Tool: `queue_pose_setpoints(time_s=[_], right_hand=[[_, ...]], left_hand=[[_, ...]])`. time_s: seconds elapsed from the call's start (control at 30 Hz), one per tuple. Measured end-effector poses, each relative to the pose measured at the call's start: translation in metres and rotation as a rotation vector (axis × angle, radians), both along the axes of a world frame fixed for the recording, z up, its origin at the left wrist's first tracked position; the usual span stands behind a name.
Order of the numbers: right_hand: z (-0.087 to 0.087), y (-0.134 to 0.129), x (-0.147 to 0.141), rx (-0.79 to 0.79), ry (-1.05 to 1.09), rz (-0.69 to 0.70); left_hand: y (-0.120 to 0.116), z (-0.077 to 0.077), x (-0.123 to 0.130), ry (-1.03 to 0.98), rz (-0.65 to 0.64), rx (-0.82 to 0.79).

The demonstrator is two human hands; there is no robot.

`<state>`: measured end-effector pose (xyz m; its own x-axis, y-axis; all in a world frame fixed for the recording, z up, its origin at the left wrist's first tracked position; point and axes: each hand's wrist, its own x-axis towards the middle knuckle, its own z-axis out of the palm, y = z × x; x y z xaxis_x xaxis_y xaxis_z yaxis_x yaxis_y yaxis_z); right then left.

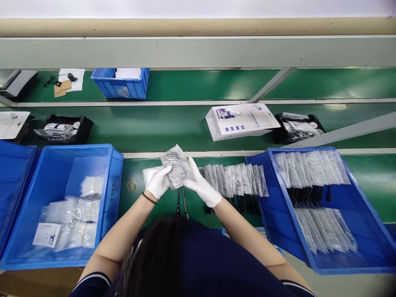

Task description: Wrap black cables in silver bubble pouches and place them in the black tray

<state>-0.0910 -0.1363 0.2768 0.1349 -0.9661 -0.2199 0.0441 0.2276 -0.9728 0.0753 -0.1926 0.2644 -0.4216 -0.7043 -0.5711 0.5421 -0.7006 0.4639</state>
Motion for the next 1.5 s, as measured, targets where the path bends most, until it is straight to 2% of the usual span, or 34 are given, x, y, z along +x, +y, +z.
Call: queue_pose_setpoints(time_s=[0.13,0.2,0.3,0.53,0.73,0.93,1.13,1.23,1.3,1.4,1.43,1.5], right_hand=[[0.003,-0.002,-0.008,-0.163,0.267,0.14],[0.0,-0.004,-0.008,-0.164,0.315,0.092],[-0.006,-0.007,-0.007,-0.109,0.381,-0.042],[-0.009,-0.011,-0.007,-0.006,0.541,-0.108],[-0.009,-0.012,-0.005,0.098,0.566,-0.177],[-0.006,-0.007,-0.004,0.099,0.54,-0.214],[0.0,0.004,0.002,0.0,0.378,-0.322],[0.0,0.002,0.0,-0.132,0.452,-0.362],[-0.001,-0.002,0.001,-0.274,0.568,-0.314],[0.004,-0.006,0.007,-0.481,0.72,-0.067],[0.007,-0.007,0.008,-0.532,0.74,0.05],[0.014,-0.007,0.007,-0.607,0.725,0.314]], left_hand=[[-0.007,0.001,0.005,-0.004,-0.049,0.114],[-0.007,0.002,0.008,-0.019,-0.082,0.097],[-0.004,0.004,0.01,-0.057,-0.129,-0.015],[0.006,0.014,0.005,-0.158,-0.19,-0.158],[0.009,0.016,-0.005,-0.145,-0.124,-0.317],[0.005,0.016,-0.006,-0.089,-0.133,-0.311],[0.009,0.004,-0.003,0.012,-0.003,-0.158],[0.015,-0.005,-0.005,-0.071,0.011,-0.14],[0.017,-0.008,-0.007,-0.076,-0.055,-0.104],[0.02,-0.009,-0.01,0.191,-0.209,-0.042],[0.02,-0.01,-0.01,0.244,-0.218,-0.013],[0.019,-0.015,-0.008,0.184,-0.121,0.059]])
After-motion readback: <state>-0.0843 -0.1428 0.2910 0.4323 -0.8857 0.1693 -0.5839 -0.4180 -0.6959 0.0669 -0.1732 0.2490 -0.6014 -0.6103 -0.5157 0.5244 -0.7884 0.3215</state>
